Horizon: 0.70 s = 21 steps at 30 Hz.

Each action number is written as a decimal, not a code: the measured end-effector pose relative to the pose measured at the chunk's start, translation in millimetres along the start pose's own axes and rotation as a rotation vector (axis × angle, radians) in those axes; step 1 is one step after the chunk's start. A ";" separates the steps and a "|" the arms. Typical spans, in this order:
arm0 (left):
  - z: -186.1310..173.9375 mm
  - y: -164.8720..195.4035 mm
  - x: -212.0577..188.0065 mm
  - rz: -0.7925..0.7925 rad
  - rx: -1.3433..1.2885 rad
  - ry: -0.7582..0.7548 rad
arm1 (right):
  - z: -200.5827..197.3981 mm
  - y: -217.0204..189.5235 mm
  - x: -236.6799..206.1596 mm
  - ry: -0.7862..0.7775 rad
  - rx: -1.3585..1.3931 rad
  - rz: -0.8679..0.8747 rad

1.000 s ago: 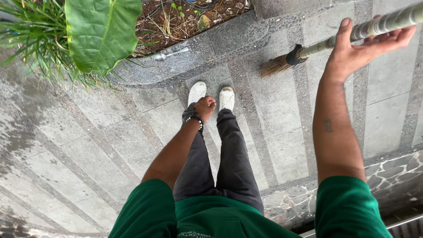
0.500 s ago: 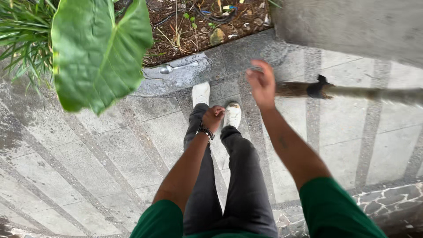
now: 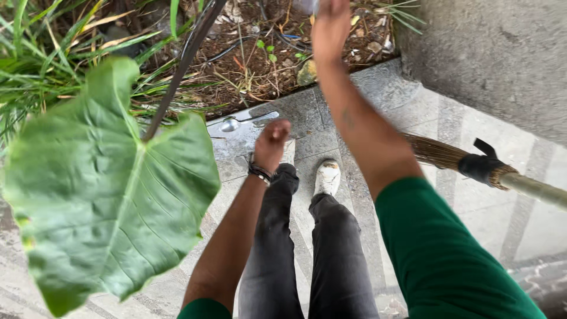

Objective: The person holds a blue hose and sprays water onto plants in a raised garden bed, moving the stream across different planters. They briefly pick up a plastic wrapper and a spoon from the ground, place them in a trash bin, and resume watering the plants.

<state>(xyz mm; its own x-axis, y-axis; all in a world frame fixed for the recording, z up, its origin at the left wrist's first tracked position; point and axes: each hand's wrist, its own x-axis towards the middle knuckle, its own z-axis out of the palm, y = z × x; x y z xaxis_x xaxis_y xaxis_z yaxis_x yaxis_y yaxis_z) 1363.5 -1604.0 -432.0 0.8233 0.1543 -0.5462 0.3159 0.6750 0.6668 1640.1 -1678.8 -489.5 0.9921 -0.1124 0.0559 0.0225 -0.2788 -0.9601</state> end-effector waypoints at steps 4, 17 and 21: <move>31.1 40.1 35.3 -0.087 0.246 0.240 | -78.3 -91.9 -118.1 -0.239 -0.300 0.026; 20.8 -107.5 35.8 -0.487 0.781 0.813 | -177.4 -54.7 -91.4 -0.808 -0.326 0.207; 23.9 -109.8 6.6 -0.418 1.307 0.725 | -123.7 7.1 -41.3 -0.751 -0.252 -0.055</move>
<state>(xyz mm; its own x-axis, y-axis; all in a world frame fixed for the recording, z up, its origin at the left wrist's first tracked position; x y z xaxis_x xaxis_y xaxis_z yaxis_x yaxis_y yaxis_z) 1345.5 -1694.3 -496.7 0.3005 0.6865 -0.6621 0.9518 -0.2602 0.1622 1584.0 -1794.1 -464.7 0.8105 0.5559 -0.1845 0.1342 -0.4829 -0.8653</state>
